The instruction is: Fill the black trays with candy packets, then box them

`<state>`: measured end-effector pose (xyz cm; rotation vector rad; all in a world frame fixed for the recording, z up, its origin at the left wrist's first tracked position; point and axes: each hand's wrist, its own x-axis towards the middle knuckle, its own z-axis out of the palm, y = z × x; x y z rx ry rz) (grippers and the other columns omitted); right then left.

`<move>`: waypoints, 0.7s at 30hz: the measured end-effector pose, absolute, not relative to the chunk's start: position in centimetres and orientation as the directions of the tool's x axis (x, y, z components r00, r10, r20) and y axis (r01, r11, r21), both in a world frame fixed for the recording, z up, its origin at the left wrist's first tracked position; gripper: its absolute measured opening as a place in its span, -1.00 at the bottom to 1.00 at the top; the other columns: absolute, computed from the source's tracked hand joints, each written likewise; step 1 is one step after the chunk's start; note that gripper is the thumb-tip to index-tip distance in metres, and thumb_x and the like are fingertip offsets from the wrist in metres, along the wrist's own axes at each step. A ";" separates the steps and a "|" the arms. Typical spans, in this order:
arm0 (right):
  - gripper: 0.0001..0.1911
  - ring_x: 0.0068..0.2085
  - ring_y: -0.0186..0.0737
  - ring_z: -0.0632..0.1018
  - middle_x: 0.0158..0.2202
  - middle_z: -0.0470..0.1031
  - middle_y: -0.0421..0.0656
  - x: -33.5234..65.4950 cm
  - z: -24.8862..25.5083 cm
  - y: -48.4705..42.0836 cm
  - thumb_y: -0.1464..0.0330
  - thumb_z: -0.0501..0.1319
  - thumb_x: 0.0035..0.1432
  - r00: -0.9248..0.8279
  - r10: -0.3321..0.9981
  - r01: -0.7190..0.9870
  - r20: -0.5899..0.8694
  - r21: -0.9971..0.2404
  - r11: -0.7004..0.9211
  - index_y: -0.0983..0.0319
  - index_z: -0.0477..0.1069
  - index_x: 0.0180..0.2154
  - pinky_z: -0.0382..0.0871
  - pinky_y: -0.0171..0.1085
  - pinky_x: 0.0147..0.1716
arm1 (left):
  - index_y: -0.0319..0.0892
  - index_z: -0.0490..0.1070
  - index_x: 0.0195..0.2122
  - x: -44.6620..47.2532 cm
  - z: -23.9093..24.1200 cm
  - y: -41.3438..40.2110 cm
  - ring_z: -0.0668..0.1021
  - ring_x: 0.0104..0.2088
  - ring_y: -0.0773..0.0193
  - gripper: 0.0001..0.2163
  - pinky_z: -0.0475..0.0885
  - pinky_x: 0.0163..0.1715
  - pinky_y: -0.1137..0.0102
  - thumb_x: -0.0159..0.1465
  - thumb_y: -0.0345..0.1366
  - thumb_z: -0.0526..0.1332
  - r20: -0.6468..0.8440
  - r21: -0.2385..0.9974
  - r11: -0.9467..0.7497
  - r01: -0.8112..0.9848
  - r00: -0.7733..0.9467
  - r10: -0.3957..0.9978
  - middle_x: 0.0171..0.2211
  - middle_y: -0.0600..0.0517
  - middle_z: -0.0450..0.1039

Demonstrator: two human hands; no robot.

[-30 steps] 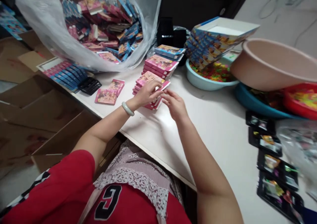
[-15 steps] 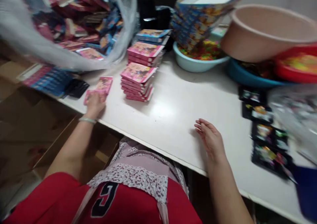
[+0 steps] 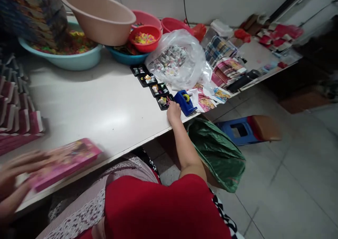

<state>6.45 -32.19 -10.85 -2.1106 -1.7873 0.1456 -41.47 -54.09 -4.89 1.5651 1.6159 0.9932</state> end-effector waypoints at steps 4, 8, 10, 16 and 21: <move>-0.51 0.12 0.10 0.48 0.13 0.56 0.15 5.5 -9.8 -33.0 0.58 -0.06 0.33 0.148 0.988 0.970 0.033 -0.202 -0.138 0.36 0.50 0.14 0.32 -0.04 0.14 | 0.07 0.53 -0.10 -41.8 -7.6 -50.4 0.48 0.26 -0.03 -0.83 0.41 0.28 -0.08 0.37 -0.30 0.19 0.268 0.725 -0.351 0.592 0.227 0.936 0.14 0.06 0.51; -0.47 0.22 0.08 0.44 0.20 0.53 0.12 3.8 -9.1 -34.6 0.58 -0.08 0.37 0.066 0.997 0.977 -0.039 -0.200 -0.072 0.34 0.45 0.22 0.29 -0.07 0.20 | -0.07 0.45 -0.10 -42.2 -11.4 -45.2 0.43 0.31 -0.06 -0.85 0.44 0.25 -0.09 0.40 -0.35 0.10 0.327 0.511 -0.504 0.696 0.385 0.863 0.16 -0.16 0.49; -0.47 0.27 0.08 0.41 0.22 0.52 0.09 2.7 -9.0 -35.7 0.58 -0.07 0.37 0.028 0.997 0.974 -0.066 -0.221 -0.042 0.33 0.44 0.24 0.28 -0.06 0.23 | -0.12 0.45 -0.12 -43.0 -12.2 -44.0 0.45 0.29 -0.11 -0.83 0.45 0.23 -0.12 0.38 -0.38 0.07 0.315 0.398 -0.529 0.749 0.430 0.846 0.14 -0.22 0.51; -0.48 0.23 0.10 0.49 0.21 0.54 0.13 -2.1 -8.6 -40.2 0.53 -0.01 0.40 -0.157 0.975 0.949 -0.158 -0.298 0.104 0.40 0.37 0.31 0.36 -0.03 0.24 | -0.20 0.45 -0.13 -41.6 -10.9 -44.2 0.51 0.19 -0.18 -0.76 0.47 0.17 -0.14 0.38 -0.40 -0.01 0.220 0.278 -0.464 0.841 0.414 0.883 0.11 -0.32 0.54; -0.56 0.17 -0.03 0.57 0.19 0.58 -0.01 -2.9 -7.8 -41.3 0.49 0.07 0.39 -0.288 0.955 0.844 -0.076 -0.491 0.215 0.22 0.49 0.22 0.43 -0.07 0.22 | -0.30 0.36 0.18 -35.7 -9.9 -43.9 0.33 0.34 -0.33 -0.58 0.29 0.30 -0.21 0.42 -0.12 0.14 0.138 0.266 -0.356 0.896 0.330 0.934 0.32 -0.42 0.31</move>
